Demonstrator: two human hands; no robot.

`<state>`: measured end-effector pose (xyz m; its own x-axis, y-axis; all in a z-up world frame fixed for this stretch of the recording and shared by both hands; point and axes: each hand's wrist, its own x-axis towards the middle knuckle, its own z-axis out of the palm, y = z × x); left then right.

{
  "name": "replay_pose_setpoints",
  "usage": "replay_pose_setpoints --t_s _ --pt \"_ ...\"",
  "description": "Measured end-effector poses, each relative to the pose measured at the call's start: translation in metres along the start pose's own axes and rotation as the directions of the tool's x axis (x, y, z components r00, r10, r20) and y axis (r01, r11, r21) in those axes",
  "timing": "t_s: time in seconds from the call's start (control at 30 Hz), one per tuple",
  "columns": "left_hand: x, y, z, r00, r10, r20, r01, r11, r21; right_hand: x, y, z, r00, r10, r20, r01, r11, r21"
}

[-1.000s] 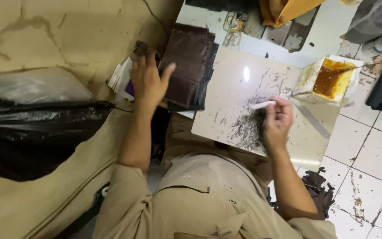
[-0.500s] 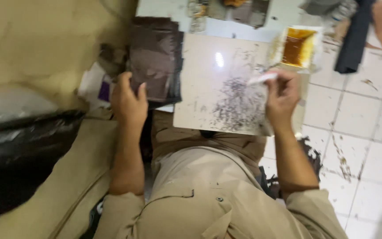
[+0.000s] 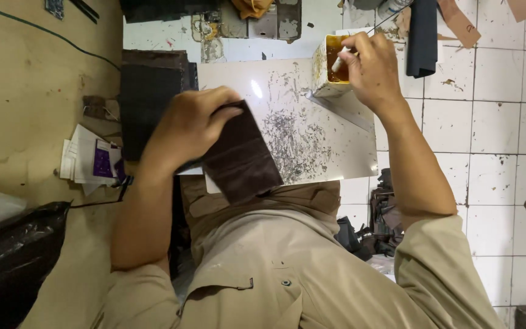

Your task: Applying adhesive to the edges of leather wallet components using a small applicator tool

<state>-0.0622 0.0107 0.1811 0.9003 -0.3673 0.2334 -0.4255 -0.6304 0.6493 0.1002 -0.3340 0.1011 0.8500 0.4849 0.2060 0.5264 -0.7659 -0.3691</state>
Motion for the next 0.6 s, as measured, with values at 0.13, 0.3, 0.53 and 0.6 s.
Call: replay_pose_setpoints --t_s 0.13,0.3,0.53,0.6 --pt "0.034 -0.059 0.053 0.983 -0.128 0.129 0.136 0.989 -0.055 0.003 0.0 -0.006 0.999 0.038 0.008 -0.038 0.999 0.038" --pt "0.051 -0.124 0.111 0.996 -0.085 0.041 0.079 0.989 0.128 0.007 -0.007 -0.01 0.998 -0.049 0.047 0.048 0.998 0.03" --pt "0.024 -0.139 0.128 0.957 -0.267 -0.117 0.287 0.93 0.228 0.009 -0.012 -0.046 0.987 0.032 0.156 -0.075 0.958 0.277" --pt "0.018 -0.137 0.131 0.932 -0.276 -0.237 0.333 0.908 0.255 0.01 -0.006 -0.047 0.982 0.066 0.176 -0.128 0.922 0.366"
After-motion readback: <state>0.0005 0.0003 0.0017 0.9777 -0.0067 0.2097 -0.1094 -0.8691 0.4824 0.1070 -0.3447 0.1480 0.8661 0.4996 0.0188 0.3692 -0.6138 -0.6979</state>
